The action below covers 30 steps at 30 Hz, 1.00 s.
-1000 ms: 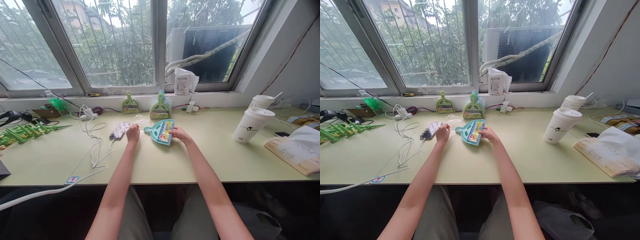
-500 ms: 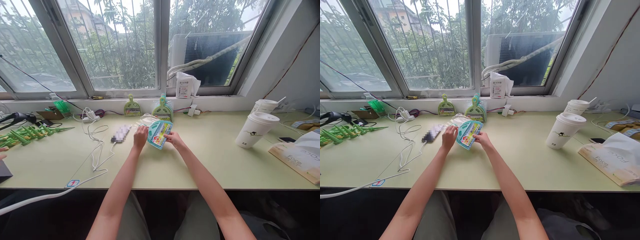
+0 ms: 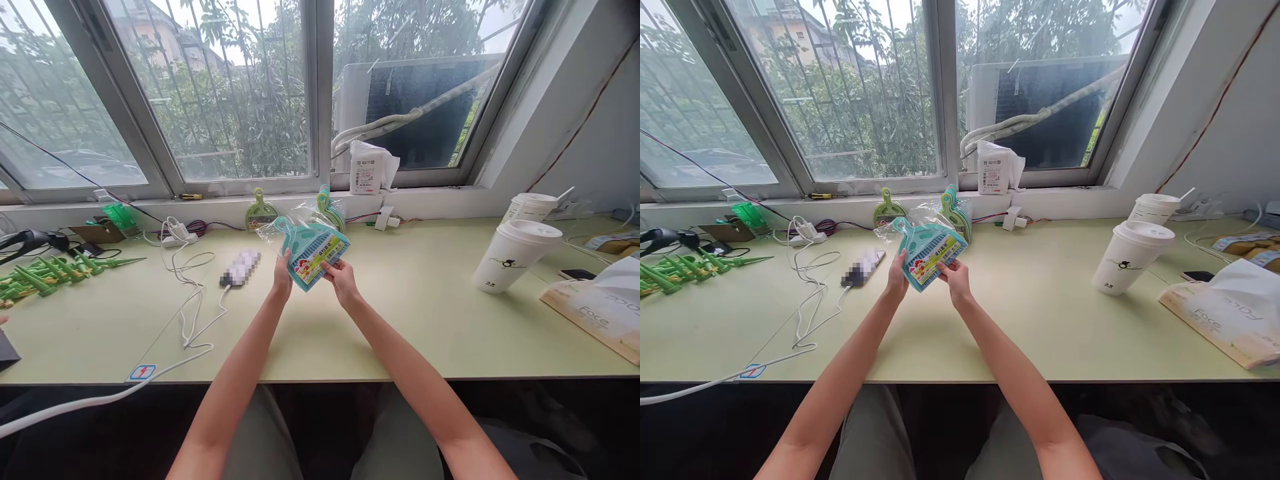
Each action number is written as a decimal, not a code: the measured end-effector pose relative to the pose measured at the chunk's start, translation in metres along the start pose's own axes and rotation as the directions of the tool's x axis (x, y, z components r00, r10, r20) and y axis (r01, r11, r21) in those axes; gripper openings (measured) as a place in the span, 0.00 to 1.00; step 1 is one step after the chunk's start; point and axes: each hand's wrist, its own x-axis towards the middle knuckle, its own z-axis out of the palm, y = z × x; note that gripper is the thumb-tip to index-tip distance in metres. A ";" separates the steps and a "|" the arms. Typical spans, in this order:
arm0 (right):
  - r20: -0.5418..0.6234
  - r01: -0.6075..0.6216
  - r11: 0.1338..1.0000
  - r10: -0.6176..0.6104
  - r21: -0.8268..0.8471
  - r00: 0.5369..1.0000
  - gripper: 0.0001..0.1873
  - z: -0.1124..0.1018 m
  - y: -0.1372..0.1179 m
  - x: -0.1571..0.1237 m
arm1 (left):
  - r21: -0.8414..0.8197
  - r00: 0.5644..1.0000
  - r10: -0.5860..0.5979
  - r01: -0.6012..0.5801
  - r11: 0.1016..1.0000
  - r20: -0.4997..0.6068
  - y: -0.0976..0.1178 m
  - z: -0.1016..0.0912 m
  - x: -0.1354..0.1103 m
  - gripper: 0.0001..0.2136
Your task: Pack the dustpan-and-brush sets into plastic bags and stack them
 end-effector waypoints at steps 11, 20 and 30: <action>-0.161 0.098 0.995 -0.093 0.026 0.983 0.14 -0.001 -0.003 0.000 | 0.010 0.946 -0.103 0.105 0.994 0.307 -0.008 0.012 -0.010 0.24; -0.185 0.056 0.998 -0.052 0.016 0.981 0.23 -0.003 -0.006 0.001 | 0.106 0.983 0.024 -0.044 0.993 0.183 -0.024 0.011 -0.015 0.28; -0.127 0.012 0.998 -0.004 0.058 0.992 0.22 -0.015 0.001 0.015 | 0.193 0.966 0.207 -0.234 0.953 0.152 -0.029 0.018 -0.022 0.36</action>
